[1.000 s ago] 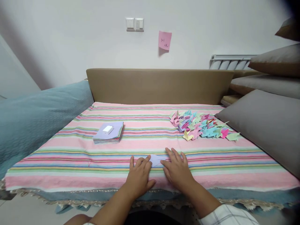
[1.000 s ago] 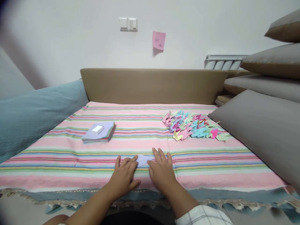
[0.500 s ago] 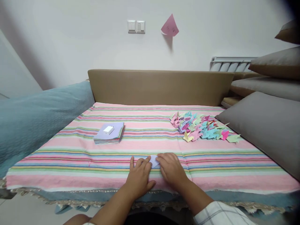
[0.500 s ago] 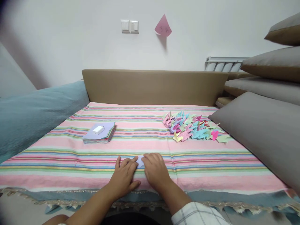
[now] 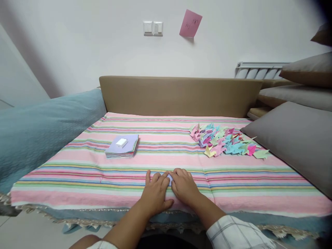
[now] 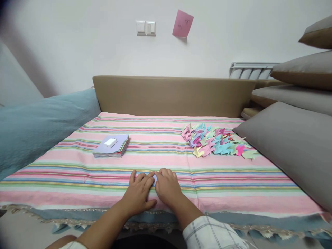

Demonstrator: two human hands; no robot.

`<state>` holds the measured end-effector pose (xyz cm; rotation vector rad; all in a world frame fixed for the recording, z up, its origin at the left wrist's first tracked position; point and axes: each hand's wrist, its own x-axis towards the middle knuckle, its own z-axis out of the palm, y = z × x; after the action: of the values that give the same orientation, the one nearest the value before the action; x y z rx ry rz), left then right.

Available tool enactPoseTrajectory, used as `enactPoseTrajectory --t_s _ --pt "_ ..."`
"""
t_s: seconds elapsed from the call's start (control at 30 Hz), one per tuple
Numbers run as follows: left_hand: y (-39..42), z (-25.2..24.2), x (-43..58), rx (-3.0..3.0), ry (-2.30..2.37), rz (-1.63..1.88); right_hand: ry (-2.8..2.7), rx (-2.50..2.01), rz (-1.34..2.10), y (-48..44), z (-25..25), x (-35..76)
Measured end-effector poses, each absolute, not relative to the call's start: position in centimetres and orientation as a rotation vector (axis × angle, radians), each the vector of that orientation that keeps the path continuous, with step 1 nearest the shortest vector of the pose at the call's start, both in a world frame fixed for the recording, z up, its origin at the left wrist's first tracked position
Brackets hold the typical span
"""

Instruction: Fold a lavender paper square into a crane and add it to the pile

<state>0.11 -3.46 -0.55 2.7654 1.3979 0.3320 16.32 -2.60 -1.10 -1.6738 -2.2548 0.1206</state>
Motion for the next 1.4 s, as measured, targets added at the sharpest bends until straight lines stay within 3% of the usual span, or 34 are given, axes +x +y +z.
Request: enactPoseTrajectory --t_s 0.67,0.93,1.17,1.4 --pt "-4.1 -1.5 -4.3 2.747 1.535 0.278 -2.277 -1.664 0.152 -2.7 -1.2 16.6" --pt "-4.3 0.2 -4.4 2.617 1.764 0.298 -2.278 -1.668 0.153 -2.8 -1.1 16.6" --pt "-5.1 -0.4 -1.7 2.789 1.428 0.247 -2.280 -1.670 0.169 -2.8 -1.1 16.6" --pt "-5.1 -0.1 -2.0 2.700 1.572 0.230 -2.279 -1.667 0.182 -2.8 -1.1 16.6"
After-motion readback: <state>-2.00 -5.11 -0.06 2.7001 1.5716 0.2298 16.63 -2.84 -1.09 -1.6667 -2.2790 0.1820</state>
